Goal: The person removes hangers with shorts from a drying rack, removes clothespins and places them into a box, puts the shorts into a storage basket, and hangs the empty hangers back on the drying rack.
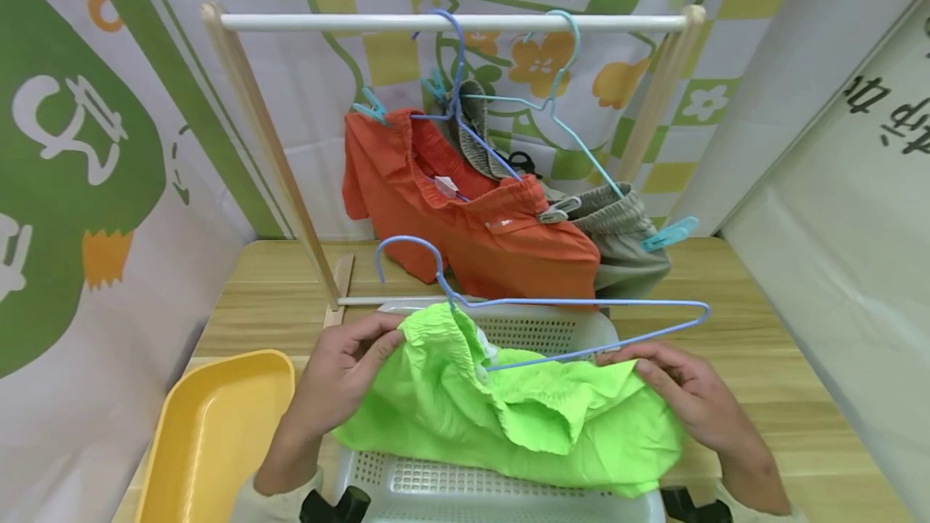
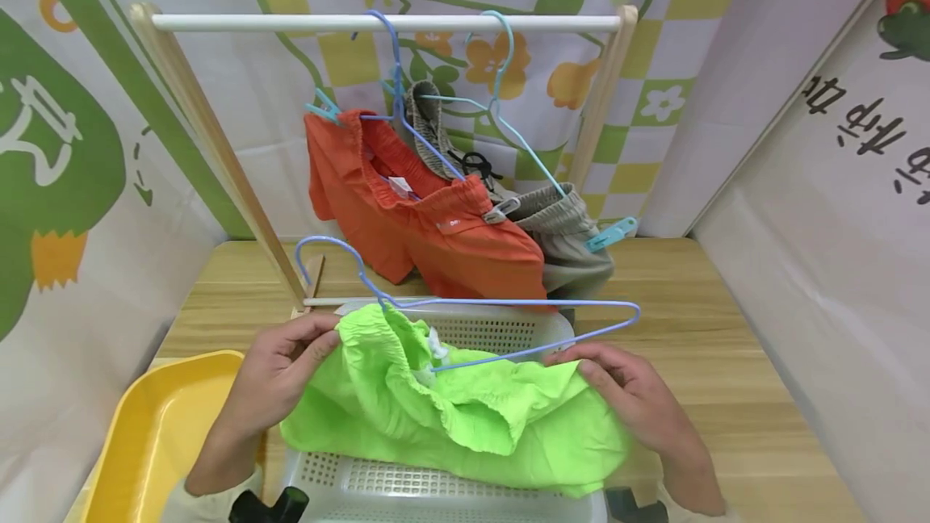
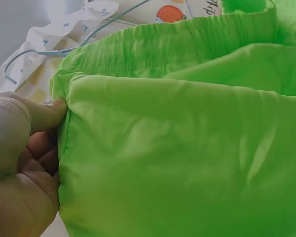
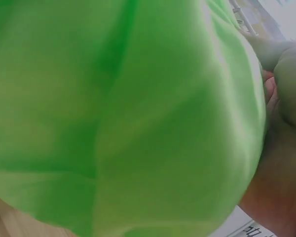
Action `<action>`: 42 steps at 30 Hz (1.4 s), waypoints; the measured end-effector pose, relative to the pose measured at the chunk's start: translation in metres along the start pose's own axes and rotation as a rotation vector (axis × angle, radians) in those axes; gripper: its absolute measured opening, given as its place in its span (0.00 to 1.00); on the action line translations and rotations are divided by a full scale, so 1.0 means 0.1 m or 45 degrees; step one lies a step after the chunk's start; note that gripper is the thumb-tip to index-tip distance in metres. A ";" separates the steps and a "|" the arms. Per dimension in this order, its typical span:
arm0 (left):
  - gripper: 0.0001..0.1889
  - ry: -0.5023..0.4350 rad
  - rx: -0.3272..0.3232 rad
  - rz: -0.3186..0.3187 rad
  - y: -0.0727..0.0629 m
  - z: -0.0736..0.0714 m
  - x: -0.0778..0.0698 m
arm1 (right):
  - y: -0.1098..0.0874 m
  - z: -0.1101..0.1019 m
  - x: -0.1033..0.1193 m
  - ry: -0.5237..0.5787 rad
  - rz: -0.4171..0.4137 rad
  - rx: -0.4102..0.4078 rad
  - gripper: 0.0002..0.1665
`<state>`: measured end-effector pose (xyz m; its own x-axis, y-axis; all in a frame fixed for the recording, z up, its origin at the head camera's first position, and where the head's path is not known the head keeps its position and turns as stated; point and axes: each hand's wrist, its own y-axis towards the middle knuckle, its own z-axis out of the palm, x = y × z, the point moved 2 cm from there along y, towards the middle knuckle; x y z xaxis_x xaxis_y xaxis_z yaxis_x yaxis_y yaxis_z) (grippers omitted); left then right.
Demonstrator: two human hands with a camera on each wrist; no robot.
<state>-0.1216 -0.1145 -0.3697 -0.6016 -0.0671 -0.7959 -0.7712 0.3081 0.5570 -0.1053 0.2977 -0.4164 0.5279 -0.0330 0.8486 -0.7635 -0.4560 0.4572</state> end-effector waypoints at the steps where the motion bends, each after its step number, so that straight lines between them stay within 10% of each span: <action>1: 0.14 0.008 0.015 -0.008 0.00 0.01 0.01 | 0.00 0.01 0.01 0.024 0.001 0.011 0.25; 17: 0.10 0.211 0.179 -0.068 -0.03 0.09 0.09 | -0.01 -0.05 0.08 0.172 -0.062 -0.036 0.25; 30: 0.07 0.303 0.250 -0.041 -0.01 0.24 0.11 | -0.07 0.03 0.20 -0.342 0.297 0.070 0.22; 42: 0.07 0.268 0.244 -0.058 -0.02 0.24 0.11 | -0.09 0.00 0.19 -0.148 0.209 0.159 0.25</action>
<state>-0.1221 -0.0933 -0.3849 -0.6123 -0.2741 -0.7416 -0.7574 0.4724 0.4507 -0.0883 0.3005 -0.4039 0.4453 -0.2151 0.8692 -0.7946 -0.5424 0.2728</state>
